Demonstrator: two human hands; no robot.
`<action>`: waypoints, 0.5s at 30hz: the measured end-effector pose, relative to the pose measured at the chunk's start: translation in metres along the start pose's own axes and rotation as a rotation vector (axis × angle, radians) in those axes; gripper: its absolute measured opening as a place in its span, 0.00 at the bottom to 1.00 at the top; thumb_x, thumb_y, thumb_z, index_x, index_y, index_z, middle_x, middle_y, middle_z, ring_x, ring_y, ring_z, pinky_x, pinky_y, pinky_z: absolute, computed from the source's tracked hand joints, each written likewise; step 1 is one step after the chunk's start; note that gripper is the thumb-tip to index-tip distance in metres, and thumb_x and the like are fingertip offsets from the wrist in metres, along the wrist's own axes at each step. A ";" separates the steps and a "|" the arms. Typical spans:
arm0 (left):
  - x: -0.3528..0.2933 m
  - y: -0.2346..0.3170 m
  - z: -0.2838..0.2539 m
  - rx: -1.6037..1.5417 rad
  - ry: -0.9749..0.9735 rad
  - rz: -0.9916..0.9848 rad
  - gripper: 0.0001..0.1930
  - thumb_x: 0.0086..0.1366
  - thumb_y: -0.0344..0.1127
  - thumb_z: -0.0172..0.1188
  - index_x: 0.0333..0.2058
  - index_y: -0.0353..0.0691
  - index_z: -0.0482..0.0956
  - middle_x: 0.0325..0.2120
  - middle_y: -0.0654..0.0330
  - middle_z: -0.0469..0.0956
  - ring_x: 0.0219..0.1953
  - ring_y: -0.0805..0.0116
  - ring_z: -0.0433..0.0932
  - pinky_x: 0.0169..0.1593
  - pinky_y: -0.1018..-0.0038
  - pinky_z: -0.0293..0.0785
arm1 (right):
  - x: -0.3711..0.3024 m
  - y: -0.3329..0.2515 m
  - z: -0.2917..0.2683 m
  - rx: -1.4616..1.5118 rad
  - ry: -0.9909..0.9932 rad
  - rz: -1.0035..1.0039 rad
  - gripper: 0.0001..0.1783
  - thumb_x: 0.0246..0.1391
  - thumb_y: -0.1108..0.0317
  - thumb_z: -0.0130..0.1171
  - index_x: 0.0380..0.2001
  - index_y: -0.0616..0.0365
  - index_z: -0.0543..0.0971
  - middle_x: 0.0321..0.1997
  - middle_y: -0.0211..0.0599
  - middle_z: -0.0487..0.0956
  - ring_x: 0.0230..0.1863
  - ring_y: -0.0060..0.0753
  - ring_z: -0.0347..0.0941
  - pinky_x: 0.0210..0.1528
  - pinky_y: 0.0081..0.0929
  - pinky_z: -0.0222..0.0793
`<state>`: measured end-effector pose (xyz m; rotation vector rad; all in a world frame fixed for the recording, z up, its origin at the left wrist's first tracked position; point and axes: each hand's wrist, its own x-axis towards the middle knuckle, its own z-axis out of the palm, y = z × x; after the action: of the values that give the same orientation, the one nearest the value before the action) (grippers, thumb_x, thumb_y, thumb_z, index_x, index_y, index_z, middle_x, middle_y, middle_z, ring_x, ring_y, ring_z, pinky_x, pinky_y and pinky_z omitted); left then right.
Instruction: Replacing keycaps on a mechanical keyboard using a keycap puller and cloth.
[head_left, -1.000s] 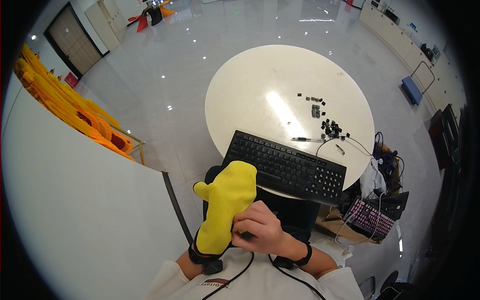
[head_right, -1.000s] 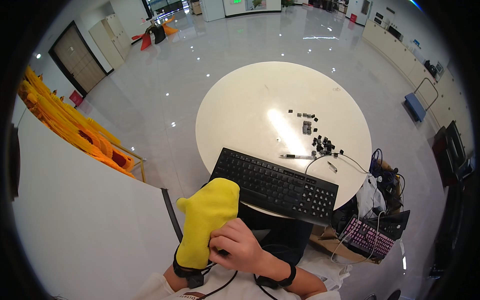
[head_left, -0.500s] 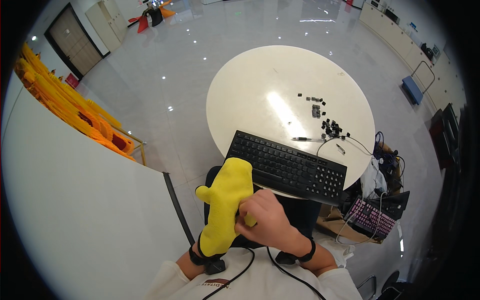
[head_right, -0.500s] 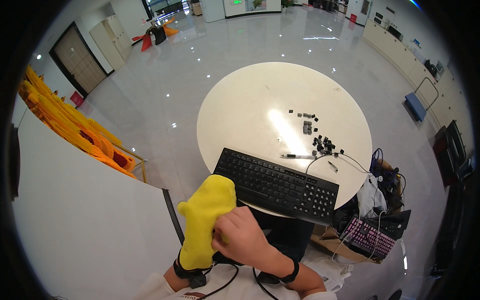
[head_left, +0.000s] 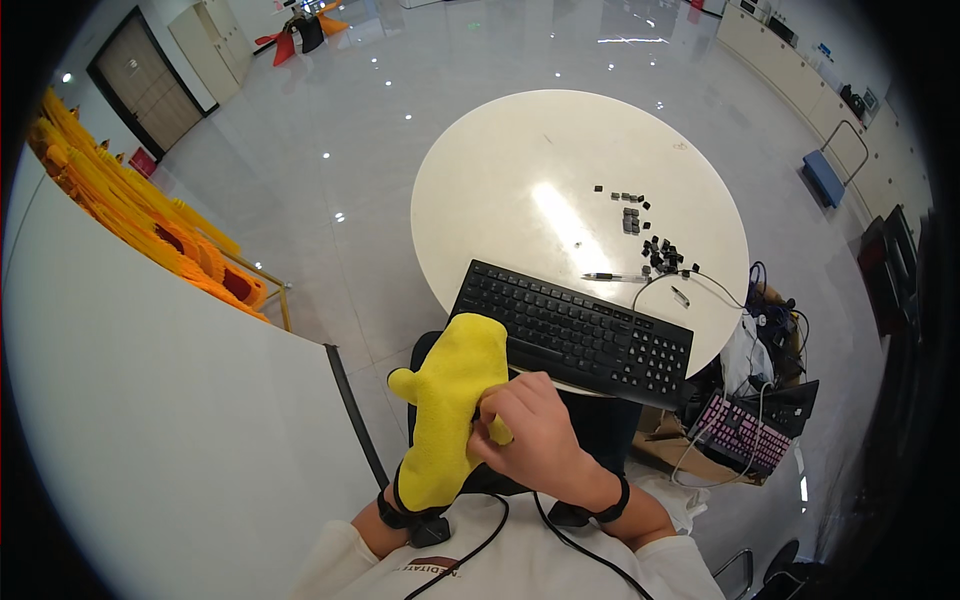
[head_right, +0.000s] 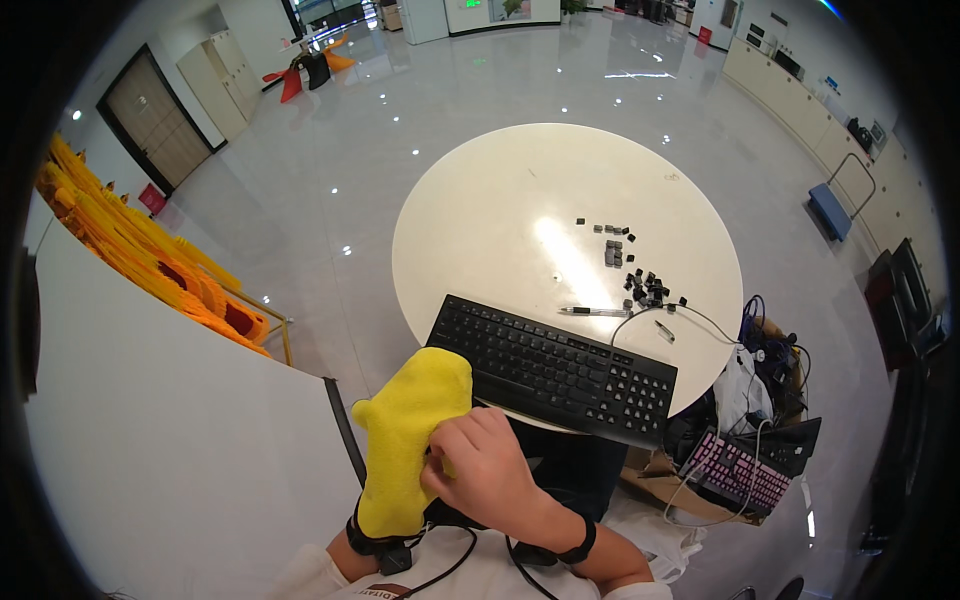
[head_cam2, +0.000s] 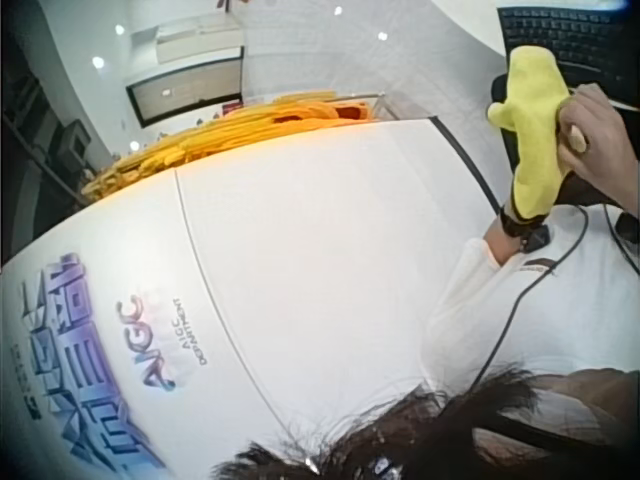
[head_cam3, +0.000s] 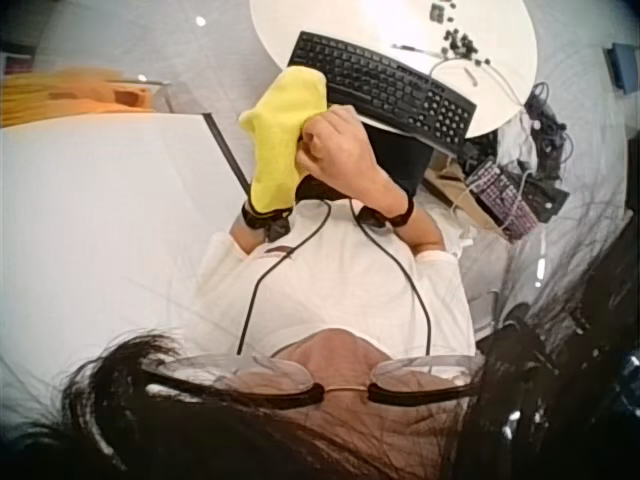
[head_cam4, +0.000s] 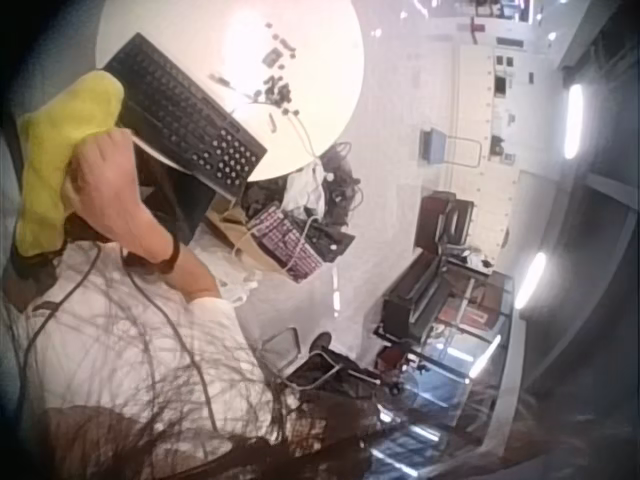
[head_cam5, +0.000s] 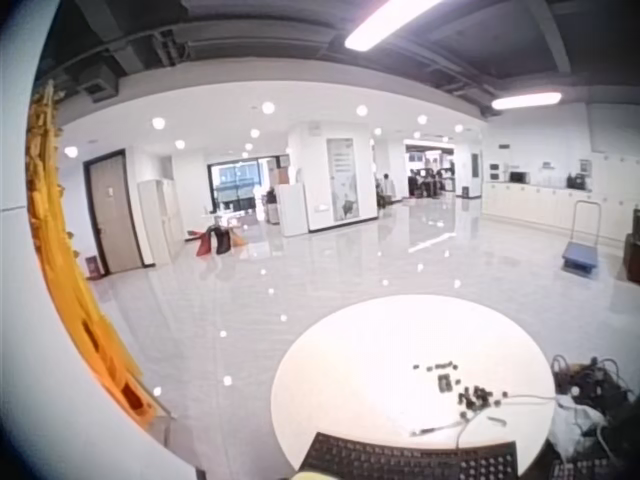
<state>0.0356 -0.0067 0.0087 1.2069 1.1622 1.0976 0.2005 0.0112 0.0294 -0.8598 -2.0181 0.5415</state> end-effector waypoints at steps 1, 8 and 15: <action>0.000 0.003 0.003 0.002 0.003 0.000 0.26 0.90 0.51 0.56 0.75 0.43 0.71 0.62 0.63 0.79 0.60 0.68 0.80 0.64 0.68 0.81 | 0.002 0.003 0.002 -0.020 0.016 -0.004 0.23 0.41 0.79 0.81 0.37 0.53 0.79 0.37 0.34 0.82 0.39 0.44 0.77 0.48 0.40 0.72; 0.000 -0.006 -0.004 0.195 0.000 0.240 0.26 0.90 0.48 0.57 0.75 0.42 0.70 0.64 0.60 0.79 0.63 0.64 0.80 0.68 0.65 0.79 | 0.006 -0.001 -0.003 -0.027 -0.012 -0.033 0.19 0.40 0.79 0.76 0.34 0.54 0.78 0.33 0.35 0.79 0.39 0.45 0.77 0.46 0.42 0.70; -0.020 -0.020 -0.006 -0.203 -0.015 0.100 0.28 0.90 0.37 0.53 0.82 0.37 0.63 0.75 0.50 0.74 0.74 0.56 0.76 0.78 0.61 0.71 | -0.011 -0.020 0.003 0.061 -0.136 -0.078 0.19 0.42 0.78 0.76 0.38 0.58 0.79 0.38 0.41 0.81 0.43 0.48 0.79 0.52 0.43 0.73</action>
<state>0.0282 -0.0273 -0.0103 1.1221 0.9623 1.2474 0.1946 -0.0101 0.0346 -0.7215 -2.1378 0.6285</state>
